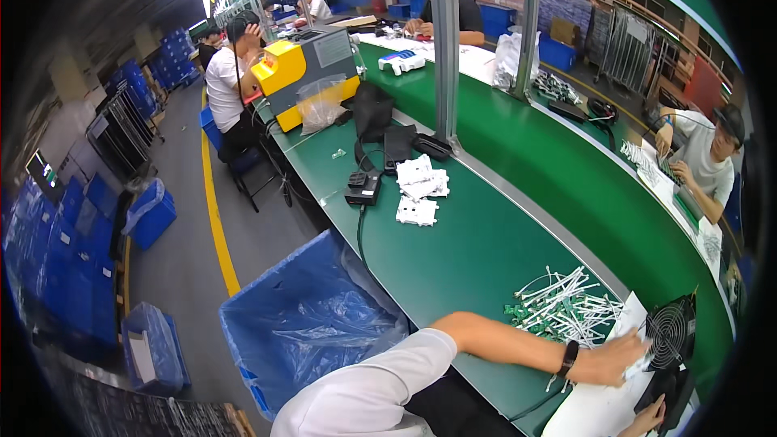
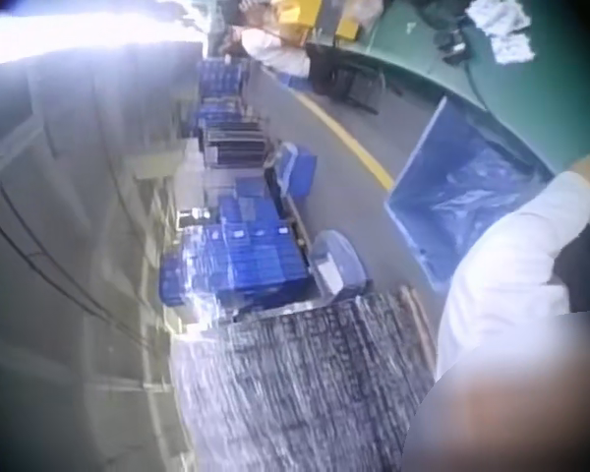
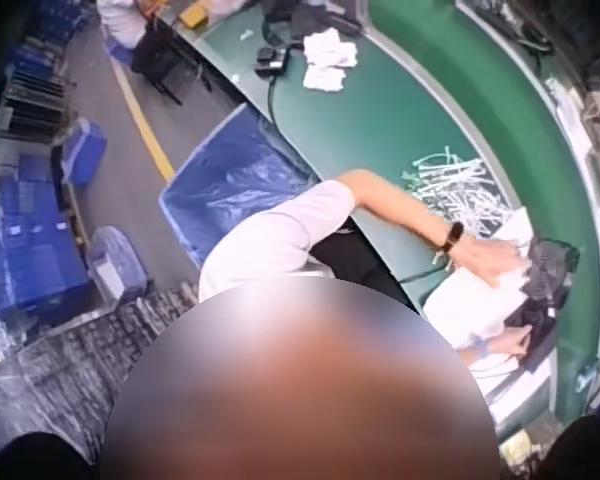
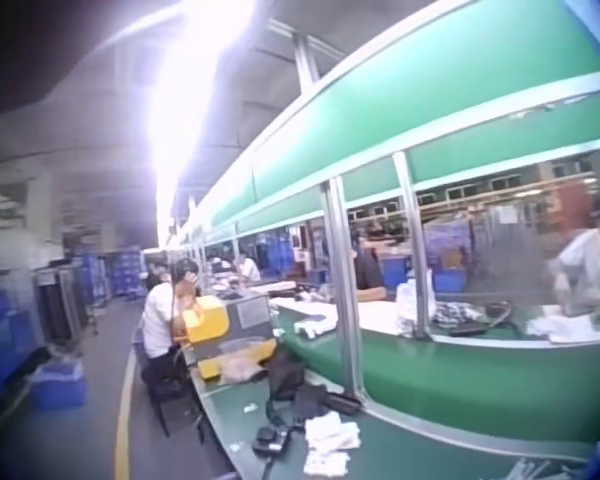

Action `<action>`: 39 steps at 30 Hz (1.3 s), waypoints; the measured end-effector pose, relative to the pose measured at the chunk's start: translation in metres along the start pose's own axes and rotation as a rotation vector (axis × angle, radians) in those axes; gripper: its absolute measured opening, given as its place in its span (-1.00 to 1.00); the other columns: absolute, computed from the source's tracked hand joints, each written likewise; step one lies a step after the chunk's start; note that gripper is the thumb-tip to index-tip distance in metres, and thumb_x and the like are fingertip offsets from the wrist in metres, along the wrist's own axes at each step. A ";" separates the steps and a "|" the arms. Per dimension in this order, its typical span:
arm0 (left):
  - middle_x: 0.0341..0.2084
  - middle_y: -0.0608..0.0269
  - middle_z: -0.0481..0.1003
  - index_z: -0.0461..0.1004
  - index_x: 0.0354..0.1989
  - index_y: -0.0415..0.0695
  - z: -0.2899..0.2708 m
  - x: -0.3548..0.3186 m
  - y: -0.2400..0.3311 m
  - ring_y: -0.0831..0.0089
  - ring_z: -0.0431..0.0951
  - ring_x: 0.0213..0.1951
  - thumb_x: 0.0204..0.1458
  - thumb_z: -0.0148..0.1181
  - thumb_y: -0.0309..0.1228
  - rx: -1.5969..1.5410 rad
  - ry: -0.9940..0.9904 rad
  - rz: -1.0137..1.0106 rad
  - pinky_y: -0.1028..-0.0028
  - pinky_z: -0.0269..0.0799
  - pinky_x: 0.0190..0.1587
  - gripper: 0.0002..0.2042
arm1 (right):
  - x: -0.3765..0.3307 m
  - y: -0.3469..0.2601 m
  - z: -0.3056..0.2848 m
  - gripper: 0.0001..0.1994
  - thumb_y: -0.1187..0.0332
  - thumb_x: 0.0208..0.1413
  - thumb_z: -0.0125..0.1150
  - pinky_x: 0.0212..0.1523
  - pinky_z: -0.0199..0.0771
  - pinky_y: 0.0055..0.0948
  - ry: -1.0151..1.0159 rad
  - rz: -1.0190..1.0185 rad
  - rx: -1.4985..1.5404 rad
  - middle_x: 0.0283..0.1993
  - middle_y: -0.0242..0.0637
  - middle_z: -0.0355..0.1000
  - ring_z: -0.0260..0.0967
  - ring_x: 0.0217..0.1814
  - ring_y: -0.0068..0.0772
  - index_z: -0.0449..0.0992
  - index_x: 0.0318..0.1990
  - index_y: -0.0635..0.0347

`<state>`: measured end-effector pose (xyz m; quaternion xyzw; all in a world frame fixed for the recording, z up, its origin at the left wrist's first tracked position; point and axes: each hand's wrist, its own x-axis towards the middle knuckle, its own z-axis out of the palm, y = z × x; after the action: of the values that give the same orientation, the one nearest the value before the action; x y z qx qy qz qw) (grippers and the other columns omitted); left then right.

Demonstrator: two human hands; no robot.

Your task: Soldering components onto small circuit boards on an assembly line.

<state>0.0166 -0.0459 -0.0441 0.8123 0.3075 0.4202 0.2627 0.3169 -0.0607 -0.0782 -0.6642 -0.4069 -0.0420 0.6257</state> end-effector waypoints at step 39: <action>0.44 -0.35 -0.05 -0.13 0.51 -0.24 -0.267 -0.068 -0.225 -0.27 -0.04 0.45 0.03 0.23 0.01 0.877 0.447 -0.418 -0.09 -0.15 0.47 -0.02 | -0.125 -0.488 -0.068 -0.70 0.27 0.29 0.19 -0.18 0.51 -0.38 -1.788 -0.249 1.807 -0.13 -0.02 0.40 0.41 -0.19 -0.20 0.37 0.03 0.26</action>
<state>-0.3028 0.1012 -0.0982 0.6579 0.6579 0.3538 -0.0953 -0.0245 -0.2356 0.2544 0.2414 -0.6274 0.6501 0.3543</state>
